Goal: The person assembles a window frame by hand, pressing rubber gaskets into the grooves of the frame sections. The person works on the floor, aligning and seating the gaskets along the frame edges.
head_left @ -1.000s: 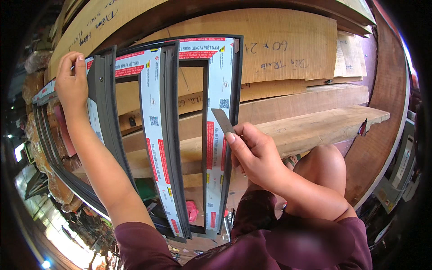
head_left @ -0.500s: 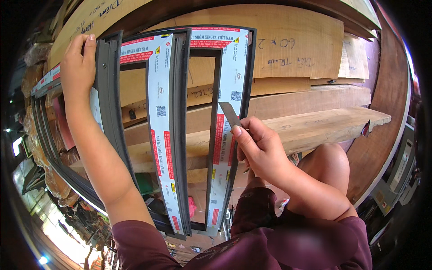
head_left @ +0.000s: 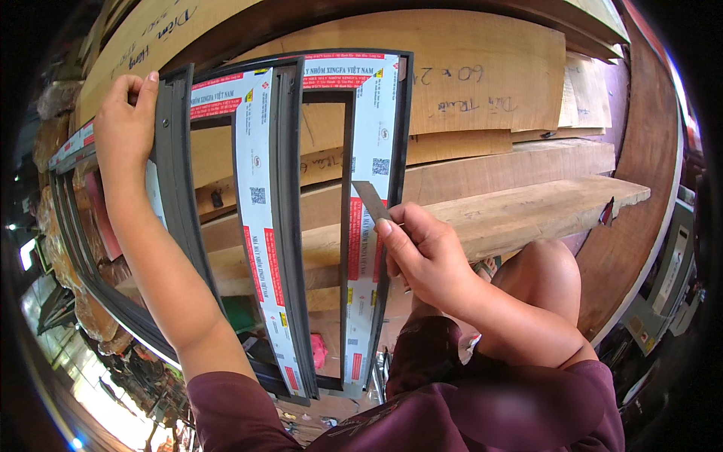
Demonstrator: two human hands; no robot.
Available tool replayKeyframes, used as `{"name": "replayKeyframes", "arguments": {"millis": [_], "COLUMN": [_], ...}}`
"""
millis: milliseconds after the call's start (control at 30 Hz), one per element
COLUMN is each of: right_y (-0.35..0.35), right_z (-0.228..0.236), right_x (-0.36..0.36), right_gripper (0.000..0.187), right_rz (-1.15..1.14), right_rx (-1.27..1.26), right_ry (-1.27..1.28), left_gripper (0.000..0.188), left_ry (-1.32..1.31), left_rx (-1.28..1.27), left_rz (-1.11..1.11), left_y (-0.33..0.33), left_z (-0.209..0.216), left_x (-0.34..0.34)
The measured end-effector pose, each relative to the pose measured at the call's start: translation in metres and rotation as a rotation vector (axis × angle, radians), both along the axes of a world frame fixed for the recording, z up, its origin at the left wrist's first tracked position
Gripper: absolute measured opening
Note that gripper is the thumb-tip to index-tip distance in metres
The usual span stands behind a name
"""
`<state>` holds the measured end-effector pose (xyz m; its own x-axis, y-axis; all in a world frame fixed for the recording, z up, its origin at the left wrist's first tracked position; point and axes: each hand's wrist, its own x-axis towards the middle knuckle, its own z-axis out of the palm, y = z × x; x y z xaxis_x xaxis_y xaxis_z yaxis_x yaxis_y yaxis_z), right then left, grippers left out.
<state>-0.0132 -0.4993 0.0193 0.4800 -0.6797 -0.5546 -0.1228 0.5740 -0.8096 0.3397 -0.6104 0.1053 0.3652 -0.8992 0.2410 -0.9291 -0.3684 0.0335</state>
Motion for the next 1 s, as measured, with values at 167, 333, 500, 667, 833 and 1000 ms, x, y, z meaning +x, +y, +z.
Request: {"name": "replayKeyframes", "arguments": {"millis": [167,333,500,667,833,1000], "right_y": [-0.002,-0.003,-0.003,-0.001,-0.001,-0.005], "right_z": [0.005,0.005,0.005,0.003,0.003,0.010], "right_x": [-0.001,-0.002,-0.001,-0.002,-0.003,-0.003], "right_gripper": [0.025,0.024,0.023,0.023,0.023,0.024], "right_rz": [0.000,0.005,0.006,-0.006,0.010,0.026], "right_rx": [0.049,0.023,0.034,0.014,0.010,0.058], "right_ry": [-0.033,-0.010,0.005,0.009,0.029,0.013], "left_gripper": [0.032,0.031,0.028,0.028,0.034,0.043], "left_ry": [0.028,-0.053,-0.095,-0.064,0.007,-0.040], "left_rx": [0.013,-0.023,0.008,-0.056,-0.208,0.002], "left_rz": [-0.038,-0.082,-0.089,-0.091,0.008,0.036], "left_y": [0.001,0.001,-0.002,0.000,0.000,-0.002], "left_z": [-0.002,-0.002,-0.005,-0.005,-0.009,-0.007], "left_x": [0.012,0.005,0.009,0.020,0.023,0.021]}}
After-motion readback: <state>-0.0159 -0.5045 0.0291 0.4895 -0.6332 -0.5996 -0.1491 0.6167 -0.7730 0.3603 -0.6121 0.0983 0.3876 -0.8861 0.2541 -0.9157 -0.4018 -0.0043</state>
